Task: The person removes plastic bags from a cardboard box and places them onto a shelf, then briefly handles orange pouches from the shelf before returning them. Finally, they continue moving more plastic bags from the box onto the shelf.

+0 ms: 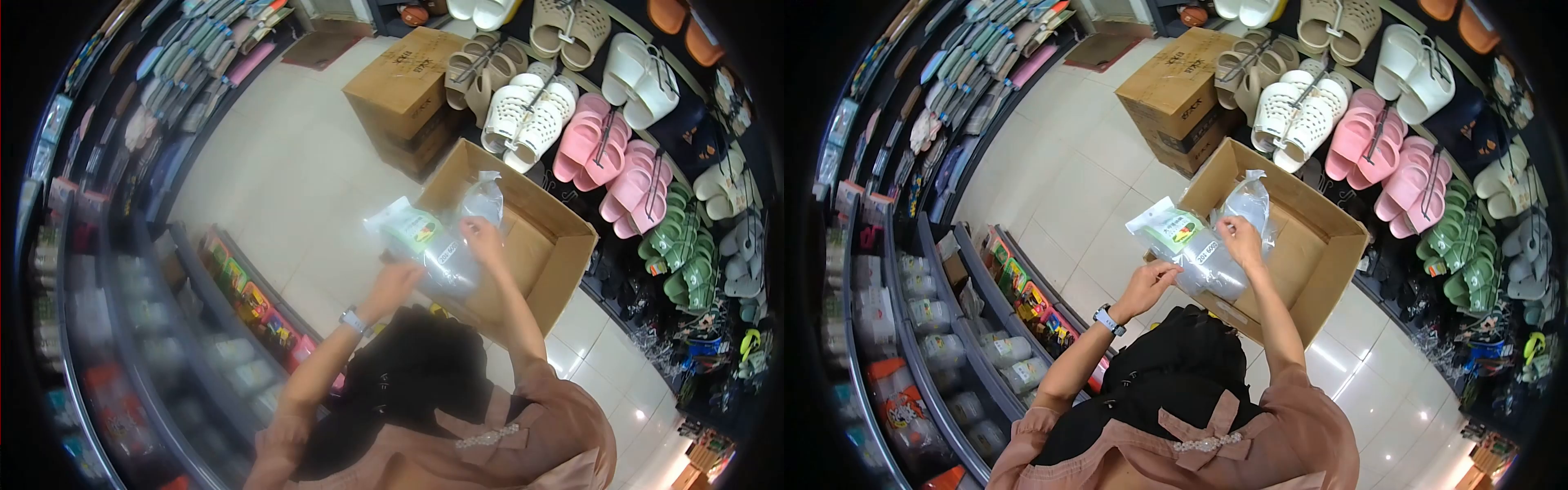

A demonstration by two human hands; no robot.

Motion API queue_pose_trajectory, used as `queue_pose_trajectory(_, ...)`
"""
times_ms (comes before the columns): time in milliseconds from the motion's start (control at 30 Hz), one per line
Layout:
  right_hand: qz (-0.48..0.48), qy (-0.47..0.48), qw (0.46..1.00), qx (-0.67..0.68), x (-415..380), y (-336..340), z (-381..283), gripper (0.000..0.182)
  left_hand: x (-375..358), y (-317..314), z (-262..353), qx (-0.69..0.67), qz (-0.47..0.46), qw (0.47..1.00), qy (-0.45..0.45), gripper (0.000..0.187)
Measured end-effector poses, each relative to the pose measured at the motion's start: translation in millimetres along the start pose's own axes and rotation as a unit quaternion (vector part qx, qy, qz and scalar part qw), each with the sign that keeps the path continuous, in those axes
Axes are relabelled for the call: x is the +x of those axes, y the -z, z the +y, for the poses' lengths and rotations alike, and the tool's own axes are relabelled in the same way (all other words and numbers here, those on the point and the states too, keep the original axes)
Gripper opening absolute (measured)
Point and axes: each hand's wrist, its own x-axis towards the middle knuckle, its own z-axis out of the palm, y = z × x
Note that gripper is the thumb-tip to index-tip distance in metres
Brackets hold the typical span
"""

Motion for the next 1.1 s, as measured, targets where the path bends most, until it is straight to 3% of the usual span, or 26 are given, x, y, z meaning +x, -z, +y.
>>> queue_pose_trajectory(100,-0.064,-0.019,0.998,-0.012,-16.4,-15.8,-8.4,0.034,-14.3,4.4,-14.2,0.049,0.05,0.998,0.01,0.026)
queue_pose_trajectory(167,-0.021,0.105,0.987,-0.123,-25.2,-25.0,-11.2,0.045,-18.4,7.5,-18.8,0.042,0.048,0.997,0.043,0.029)
queue_pose_trajectory(200,-0.083,0.076,0.987,-0.117,-26.0,-23.4,-19.3,0.058,-20.0,8.3,-20.3,0.036,0.039,0.996,0.072,0.032)
queue_pose_trajectory(333,-0.105,0.088,0.98,-0.141,-19.4,-33.2,4.0,0.056,-29.6,2.5,-42.0,0.043,0.042,0.994,0.091,0.037)
queue_pose_trajectory(433,-0.101,0.031,0.985,-0.136,-17.9,-25.6,36.3,0.055,-36.2,-1.1,-53.0,0.052,0.059,0.992,0.094,0.038)
queue_pose_trajectory(500,-0.129,-0.06,0.966,-0.214,-17.0,-21.1,69.7,0.054,-38.7,1.3,-55.2,0.037,0.07,0.991,0.105,0.039)
queue_pose_trajectory(633,-0.117,-0.018,0.973,-0.197,-21.9,-8.0,90.5,0.054,-44.9,-6.8,-79.2,0.036,0.08,0.988,0.128,0.039)
queue_pose_trajectory(700,-0.095,-0.075,0.985,-0.121,-15.4,-4.6,77.2,0.05,-44.0,-8.9,-92.2,0.041,0.062,0.989,0.127,0.04)
queue_pose_trajectory(733,-0.088,-0.06,0.986,-0.13,-9.2,-5.4,66.0,0.047,-47.3,-10.4,-99.8,0.061,0.074,0.992,0.086,0.041)
queue_pose_trajectory(900,-0.102,0.045,0.993,-0.049,20.7,-36.9,8.7,0.031,-62.2,24.6,-90.6,0.012,0.061,0.986,0.152,0.042)
queue_pose_trajectory(1100,-0.183,0.169,0.967,-0.048,38.7,-104.7,-75.3,0.022,-128.3,78.6,-128.3,0.004,0.23,0.959,0.165,0.043)
